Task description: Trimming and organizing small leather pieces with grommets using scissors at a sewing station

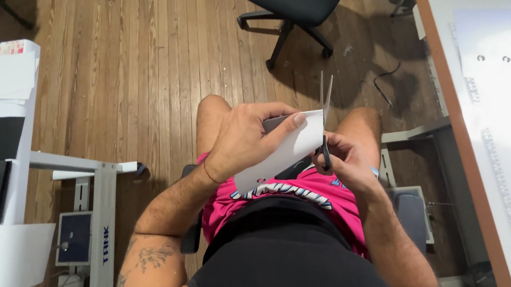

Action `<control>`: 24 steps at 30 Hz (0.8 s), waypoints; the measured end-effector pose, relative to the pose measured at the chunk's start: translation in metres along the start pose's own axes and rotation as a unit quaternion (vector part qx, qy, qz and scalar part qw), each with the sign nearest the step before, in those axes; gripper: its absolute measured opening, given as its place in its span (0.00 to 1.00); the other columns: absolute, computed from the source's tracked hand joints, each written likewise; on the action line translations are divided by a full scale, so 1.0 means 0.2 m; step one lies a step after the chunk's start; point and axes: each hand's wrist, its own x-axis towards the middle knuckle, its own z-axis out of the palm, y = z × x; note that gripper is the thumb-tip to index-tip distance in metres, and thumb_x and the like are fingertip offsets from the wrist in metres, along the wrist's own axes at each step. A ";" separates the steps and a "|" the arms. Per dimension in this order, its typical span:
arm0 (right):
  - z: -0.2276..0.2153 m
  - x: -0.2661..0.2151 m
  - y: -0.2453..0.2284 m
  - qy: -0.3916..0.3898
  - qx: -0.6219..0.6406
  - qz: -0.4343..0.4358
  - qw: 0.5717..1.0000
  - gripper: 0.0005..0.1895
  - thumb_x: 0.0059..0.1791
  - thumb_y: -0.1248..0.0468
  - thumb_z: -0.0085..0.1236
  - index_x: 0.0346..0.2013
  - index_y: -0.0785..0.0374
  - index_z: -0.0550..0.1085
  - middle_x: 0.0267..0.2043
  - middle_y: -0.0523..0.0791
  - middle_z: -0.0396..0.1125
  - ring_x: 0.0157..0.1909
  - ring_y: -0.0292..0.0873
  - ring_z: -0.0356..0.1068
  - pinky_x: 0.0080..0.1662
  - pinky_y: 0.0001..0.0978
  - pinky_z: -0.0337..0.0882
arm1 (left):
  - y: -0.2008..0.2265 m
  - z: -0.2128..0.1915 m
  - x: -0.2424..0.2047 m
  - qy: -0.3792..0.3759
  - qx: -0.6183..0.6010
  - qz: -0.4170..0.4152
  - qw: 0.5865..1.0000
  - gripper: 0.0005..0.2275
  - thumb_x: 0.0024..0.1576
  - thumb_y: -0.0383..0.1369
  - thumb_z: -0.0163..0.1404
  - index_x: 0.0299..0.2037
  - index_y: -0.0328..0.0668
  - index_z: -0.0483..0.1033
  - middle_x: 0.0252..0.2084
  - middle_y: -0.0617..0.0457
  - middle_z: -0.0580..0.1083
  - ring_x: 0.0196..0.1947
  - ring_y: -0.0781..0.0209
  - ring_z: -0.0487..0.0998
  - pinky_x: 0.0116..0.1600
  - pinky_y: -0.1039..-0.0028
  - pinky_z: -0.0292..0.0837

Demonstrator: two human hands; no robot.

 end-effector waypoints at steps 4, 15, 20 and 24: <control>-0.04 -0.01 0.08 -0.002 0.006 0.005 1.000 0.11 0.47 0.74 0.64 0.39 0.77 0.71 0.25 0.51 0.64 0.20 0.35 0.59 0.22 0.23 0.64 | -0.04 0.01 -0.01 0.017 -0.004 -0.001 1.000 0.09 0.59 0.51 0.52 0.41 0.72 0.84 0.27 0.57 0.82 0.38 0.46 0.85 0.44 0.65 0.78; -0.01 -0.01 0.06 -0.017 0.014 0.004 1.000 0.09 0.46 0.75 0.63 0.35 0.79 0.72 0.27 0.52 0.64 0.21 0.35 0.61 0.21 0.21 0.64 | -0.08 0.02 0.01 0.027 -0.033 -0.003 0.999 0.08 0.60 0.49 0.53 0.41 0.70 0.85 0.25 0.58 0.81 0.36 0.53 0.86 0.43 0.71 0.77; 0.00 -0.01 0.06 0.007 0.005 0.020 1.000 0.08 0.46 0.76 0.63 0.33 0.79 0.72 0.28 0.54 0.65 0.20 0.34 0.59 0.20 0.21 0.62 | -0.07 0.01 0.00 0.030 -0.018 -0.003 0.999 0.08 0.59 0.49 0.54 0.40 0.69 0.85 0.24 0.57 0.81 0.34 0.51 0.85 0.42 0.71 0.77; -0.05 -0.01 0.10 0.036 -0.013 0.035 0.999 0.06 0.46 0.76 0.63 0.31 0.75 0.72 0.29 0.55 0.68 0.19 0.34 0.61 0.20 0.20 0.61 | -0.08 0.00 0.02 0.033 0.000 -0.009 0.999 0.08 0.58 0.50 0.53 0.40 0.72 0.85 0.30 0.61 0.83 0.38 0.53 0.86 0.43 0.72 0.78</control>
